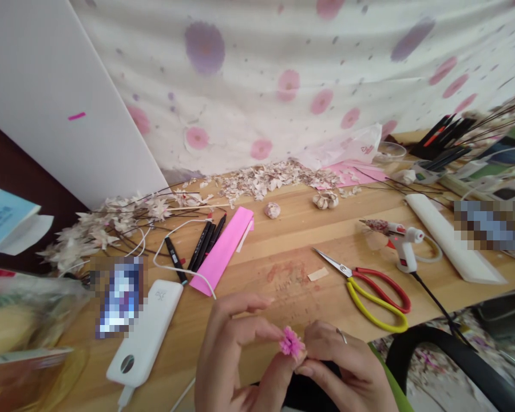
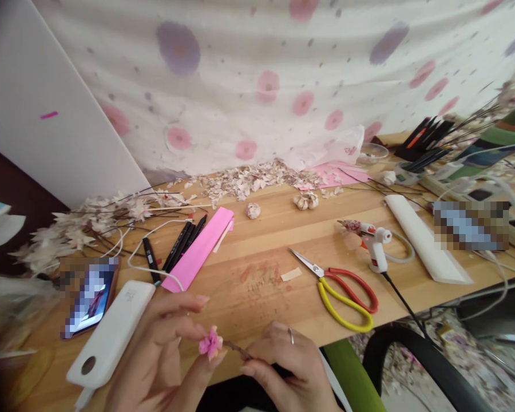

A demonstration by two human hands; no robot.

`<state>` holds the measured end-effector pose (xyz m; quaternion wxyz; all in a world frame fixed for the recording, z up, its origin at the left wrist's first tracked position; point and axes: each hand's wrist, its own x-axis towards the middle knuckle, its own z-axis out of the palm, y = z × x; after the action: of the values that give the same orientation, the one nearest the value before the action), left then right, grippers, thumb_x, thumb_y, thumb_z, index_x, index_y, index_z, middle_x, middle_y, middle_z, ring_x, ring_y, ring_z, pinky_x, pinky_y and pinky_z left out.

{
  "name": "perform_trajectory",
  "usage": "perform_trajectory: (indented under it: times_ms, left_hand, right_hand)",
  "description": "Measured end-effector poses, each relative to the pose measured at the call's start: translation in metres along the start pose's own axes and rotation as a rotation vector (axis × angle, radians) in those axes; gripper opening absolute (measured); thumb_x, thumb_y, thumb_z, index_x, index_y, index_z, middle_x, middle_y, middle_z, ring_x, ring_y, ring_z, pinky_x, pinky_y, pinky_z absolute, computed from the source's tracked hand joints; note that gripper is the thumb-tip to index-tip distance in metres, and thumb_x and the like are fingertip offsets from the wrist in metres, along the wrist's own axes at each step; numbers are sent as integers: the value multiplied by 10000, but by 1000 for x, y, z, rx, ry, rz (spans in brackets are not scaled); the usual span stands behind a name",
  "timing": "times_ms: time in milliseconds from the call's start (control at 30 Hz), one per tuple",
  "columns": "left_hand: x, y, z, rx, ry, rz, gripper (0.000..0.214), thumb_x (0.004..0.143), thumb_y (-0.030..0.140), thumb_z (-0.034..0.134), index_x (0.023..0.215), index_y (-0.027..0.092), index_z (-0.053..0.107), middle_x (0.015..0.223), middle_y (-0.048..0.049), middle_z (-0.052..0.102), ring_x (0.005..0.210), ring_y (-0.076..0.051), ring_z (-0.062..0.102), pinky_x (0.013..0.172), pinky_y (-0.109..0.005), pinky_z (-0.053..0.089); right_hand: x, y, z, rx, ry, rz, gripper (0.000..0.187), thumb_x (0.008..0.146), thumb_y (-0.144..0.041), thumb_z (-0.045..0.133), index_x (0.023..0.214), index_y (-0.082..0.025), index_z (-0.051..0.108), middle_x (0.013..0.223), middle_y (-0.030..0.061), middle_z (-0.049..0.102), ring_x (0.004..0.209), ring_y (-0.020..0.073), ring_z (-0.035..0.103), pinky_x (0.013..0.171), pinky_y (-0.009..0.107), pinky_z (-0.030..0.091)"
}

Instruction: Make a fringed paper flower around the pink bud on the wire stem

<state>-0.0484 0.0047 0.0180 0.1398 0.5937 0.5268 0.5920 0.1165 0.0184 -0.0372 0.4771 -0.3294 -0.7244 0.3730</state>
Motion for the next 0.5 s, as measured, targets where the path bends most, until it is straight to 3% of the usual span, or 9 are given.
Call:
perform_trajectory:
  times_ms: [167, 367, 500]
  left_hand:
    - [1, -11, -7, -26, -92, 25, 150, 886, 141, 706, 935, 244, 609, 1032, -38, 648, 977, -177, 656, 816, -286, 600]
    - [2, 1, -3, 56, 95, 113, 220, 843, 6, 684, 873, 220, 643, 1051, -25, 647, 1004, -164, 645, 815, -275, 555]
    - [4, 0, -9, 124, 16, 185, 230, 843, 2, 688, 913, 219, 656, 1095, -18, 635, 1011, -140, 648, 804, -240, 576]
  right_hand:
    - [2, -2, -1, 10, -12, 7, 192, 1023, -367, 658, 893, -238, 716, 684, -9, 709, 616, 141, 649, 610, 226, 534]
    - [2, -1, 0, 25, -17, 12, 149, 1014, -346, 673, 926, -247, 742, 715, 0, 734, 637, 153, 665, 634, 243, 547]
    - [2, -1, 0, 27, -15, 1, 147, 1016, -338, 670, 931, -243, 743, 715, 6, 732, 631, 160, 665, 634, 255, 551]
